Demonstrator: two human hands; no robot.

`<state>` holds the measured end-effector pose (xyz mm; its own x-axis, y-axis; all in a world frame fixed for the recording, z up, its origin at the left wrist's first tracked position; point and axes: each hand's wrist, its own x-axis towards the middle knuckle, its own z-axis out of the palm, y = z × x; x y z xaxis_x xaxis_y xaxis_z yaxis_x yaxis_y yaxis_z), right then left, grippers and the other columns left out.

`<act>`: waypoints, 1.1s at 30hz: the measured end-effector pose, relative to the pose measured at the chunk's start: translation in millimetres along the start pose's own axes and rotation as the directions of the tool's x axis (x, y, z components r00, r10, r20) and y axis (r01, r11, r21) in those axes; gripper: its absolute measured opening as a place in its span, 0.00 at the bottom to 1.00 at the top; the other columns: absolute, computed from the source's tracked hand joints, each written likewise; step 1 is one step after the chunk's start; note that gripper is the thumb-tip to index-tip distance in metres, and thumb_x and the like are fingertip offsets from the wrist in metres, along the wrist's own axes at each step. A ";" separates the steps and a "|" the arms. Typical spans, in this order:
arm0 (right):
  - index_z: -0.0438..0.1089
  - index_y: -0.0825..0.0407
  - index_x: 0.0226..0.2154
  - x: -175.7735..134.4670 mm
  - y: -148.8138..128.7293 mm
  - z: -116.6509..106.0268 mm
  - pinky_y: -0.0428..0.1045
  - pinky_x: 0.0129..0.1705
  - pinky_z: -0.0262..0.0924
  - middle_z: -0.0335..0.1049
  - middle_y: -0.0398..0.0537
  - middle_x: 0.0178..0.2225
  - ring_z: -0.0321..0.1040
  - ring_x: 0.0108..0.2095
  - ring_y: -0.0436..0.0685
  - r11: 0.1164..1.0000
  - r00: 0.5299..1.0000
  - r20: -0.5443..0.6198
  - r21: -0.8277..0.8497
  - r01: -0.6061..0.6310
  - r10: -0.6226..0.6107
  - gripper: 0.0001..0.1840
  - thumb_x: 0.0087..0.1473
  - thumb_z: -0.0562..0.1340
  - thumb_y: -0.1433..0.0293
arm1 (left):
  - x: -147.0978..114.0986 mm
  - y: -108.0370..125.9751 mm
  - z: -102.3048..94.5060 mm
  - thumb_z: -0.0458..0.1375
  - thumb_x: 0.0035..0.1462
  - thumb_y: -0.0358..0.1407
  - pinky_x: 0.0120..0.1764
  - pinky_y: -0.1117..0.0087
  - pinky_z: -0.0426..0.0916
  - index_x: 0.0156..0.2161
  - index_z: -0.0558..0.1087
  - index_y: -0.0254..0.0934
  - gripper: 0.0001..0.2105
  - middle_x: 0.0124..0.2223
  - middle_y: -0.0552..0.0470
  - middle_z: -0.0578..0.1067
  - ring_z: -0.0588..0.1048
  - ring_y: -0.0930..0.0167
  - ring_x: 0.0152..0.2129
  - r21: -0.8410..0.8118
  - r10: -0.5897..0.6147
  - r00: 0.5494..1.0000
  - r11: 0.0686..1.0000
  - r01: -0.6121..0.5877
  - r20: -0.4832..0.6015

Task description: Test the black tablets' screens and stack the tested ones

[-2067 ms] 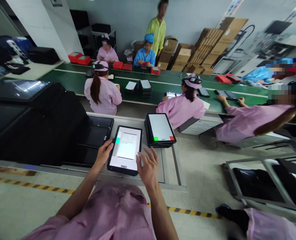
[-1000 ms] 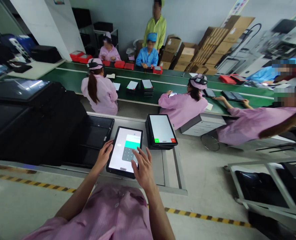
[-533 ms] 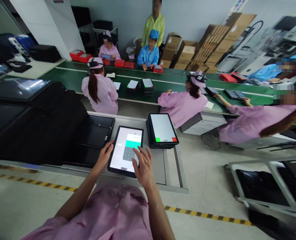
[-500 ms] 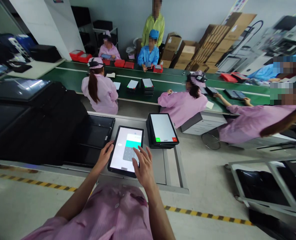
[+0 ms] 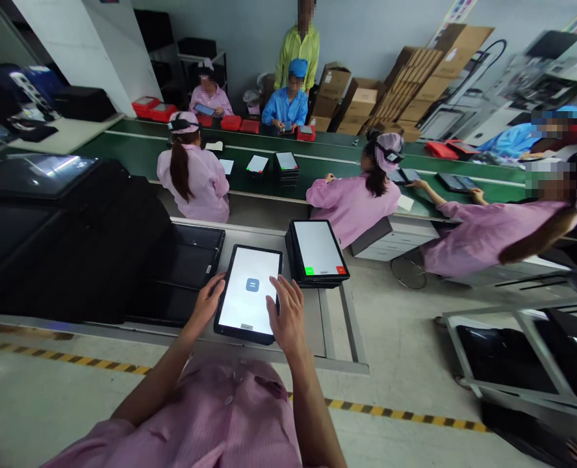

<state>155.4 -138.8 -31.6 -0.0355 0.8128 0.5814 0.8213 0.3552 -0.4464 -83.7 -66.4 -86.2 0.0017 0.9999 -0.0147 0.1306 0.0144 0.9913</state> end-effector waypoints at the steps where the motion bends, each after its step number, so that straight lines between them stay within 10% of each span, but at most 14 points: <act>1: 0.62 0.45 0.71 1.9 0.9 0.1 0.73 0.71 0.61 0.77 0.54 0.62 0.70 0.68 0.66 1.000 1.000 -0.003 -0.002 -0.002 0.002 0.25 0.76 0.57 0.67 | 0.6 1.2 0.5 0.59 0.70 0.48 0.68 0.56 0.68 0.56 0.82 0.40 0.19 0.65 0.44 0.79 0.75 0.58 0.65 -0.001 0.003 1.000 1.000 -0.003 -0.005; 33: 0.70 0.46 0.65 11.6 11.2 7.4 0.73 0.73 0.58 0.82 0.51 0.57 0.73 0.66 0.64 0.997 0.997 0.027 -0.026 0.072 -0.071 0.19 0.76 0.56 0.67 | -1.5 15.8 4.9 0.61 0.66 0.45 0.58 0.60 0.73 0.63 0.76 0.41 0.23 0.65 0.44 0.79 0.79 0.58 0.58 -0.025 -0.112 0.992 0.993 0.114 0.063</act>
<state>160.0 -122.0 -34.8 -0.1092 0.7975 0.5933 0.8314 0.4004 -0.3853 -76.7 -67.7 -71.2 0.0497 0.9898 -0.1338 0.1051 0.1281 0.9862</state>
